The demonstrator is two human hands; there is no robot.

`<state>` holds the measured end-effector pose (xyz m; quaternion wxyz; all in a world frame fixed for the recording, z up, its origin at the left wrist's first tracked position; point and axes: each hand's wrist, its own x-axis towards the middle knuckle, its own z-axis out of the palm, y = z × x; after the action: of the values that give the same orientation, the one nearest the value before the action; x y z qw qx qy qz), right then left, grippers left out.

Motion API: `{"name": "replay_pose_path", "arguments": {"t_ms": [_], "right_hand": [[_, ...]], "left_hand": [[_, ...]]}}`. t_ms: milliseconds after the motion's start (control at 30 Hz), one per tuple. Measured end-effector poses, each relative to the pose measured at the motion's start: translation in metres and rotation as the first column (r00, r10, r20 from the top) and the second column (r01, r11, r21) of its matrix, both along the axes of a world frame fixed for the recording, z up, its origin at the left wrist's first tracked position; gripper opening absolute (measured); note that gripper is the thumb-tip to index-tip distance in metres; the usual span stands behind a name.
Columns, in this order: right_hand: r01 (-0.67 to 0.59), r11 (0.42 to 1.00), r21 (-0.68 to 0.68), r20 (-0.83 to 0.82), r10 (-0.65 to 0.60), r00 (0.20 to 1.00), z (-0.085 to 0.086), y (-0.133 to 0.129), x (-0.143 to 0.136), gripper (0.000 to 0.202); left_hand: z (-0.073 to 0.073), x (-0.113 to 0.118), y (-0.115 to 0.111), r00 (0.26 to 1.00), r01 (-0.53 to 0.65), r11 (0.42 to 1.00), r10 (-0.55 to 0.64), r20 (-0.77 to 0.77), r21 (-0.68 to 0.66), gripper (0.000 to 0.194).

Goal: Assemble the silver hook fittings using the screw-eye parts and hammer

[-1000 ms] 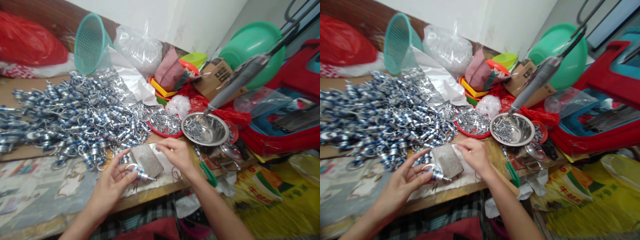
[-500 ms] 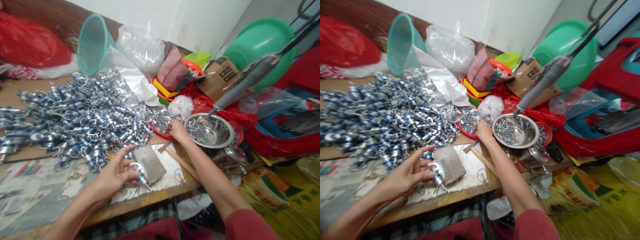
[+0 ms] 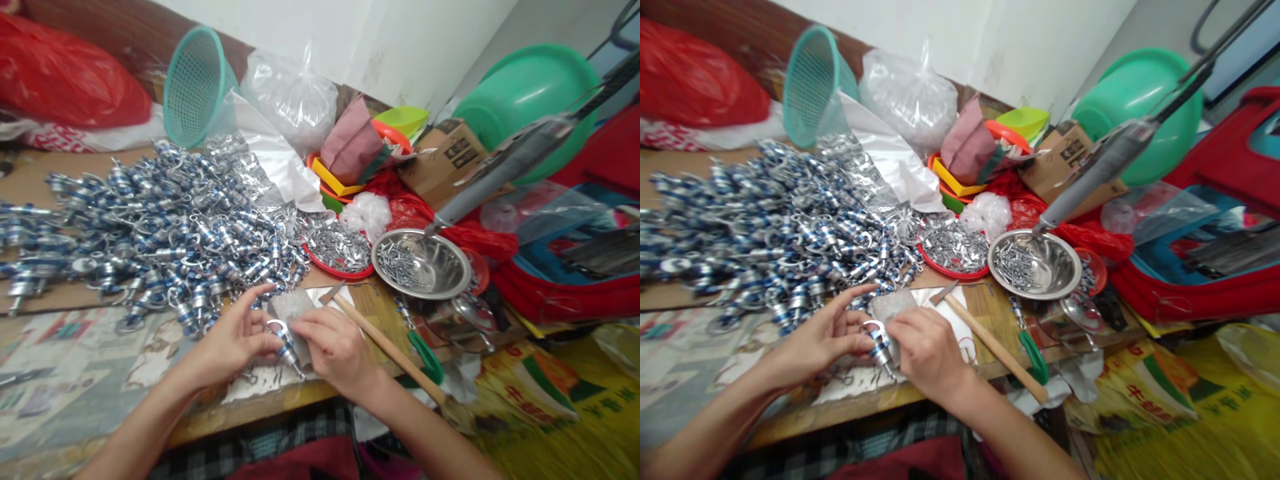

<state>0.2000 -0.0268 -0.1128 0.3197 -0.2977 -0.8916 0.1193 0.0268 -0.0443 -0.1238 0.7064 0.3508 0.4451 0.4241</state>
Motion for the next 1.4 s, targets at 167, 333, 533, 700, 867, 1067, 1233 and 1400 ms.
{"name": "replay_pose_path", "arguments": {"t_ms": [167,333,533,700,867,1067,1233,1400], "right_hand": [[0.096,0.992,0.083,0.196,-0.11,0.974,-0.005,-0.017,-0.007,0.028],[0.102,0.992,0.07,0.211,-0.115,0.971,-0.006,-0.031,-0.009,0.03],[0.156,0.983,-0.093,0.101,-0.146,0.984,-0.012,-0.032,0.008,0.04],[0.54,0.842,0.002,0.206,-0.529,0.824,-0.025,0.005,0.071,0.034],[0.572,0.81,-0.124,0.514,-0.441,0.736,-0.026,0.019,0.1,0.022],[0.316,0.946,-0.07,0.138,-0.304,0.942,0.015,-0.017,0.075,0.038],[0.154,0.987,0.042,0.249,-0.16,0.955,0.021,-0.035,0.066,0.053],[0.189,0.977,0.095,0.249,-0.207,0.946,0.017,-0.039,0.061,0.049]], "left_hand": [[0.001,0.001,0.0,1.0,-0.011,1.0,0.011,0.003,0.026,0.072],[0.0,0.002,-0.001,1.0,-0.016,1.0,0.016,0.001,0.023,0.074],[0.002,0.002,-0.001,1.0,-0.019,1.0,0.019,-0.013,0.013,0.073],[0.003,0.001,-0.001,0.999,-0.004,1.0,0.004,-0.031,0.011,0.073],[0.004,0.001,-0.002,0.999,0.005,1.0,-0.004,-0.044,0.025,0.072],[0.006,0.002,-0.001,0.998,-0.016,1.0,0.017,-0.057,0.012,0.075],[0.005,0.003,0.0,0.997,-0.039,0.999,0.04,-0.063,0.014,0.079],[0.005,0.003,-0.001,0.997,-0.045,0.999,0.047,-0.054,0.027,0.08]]}}
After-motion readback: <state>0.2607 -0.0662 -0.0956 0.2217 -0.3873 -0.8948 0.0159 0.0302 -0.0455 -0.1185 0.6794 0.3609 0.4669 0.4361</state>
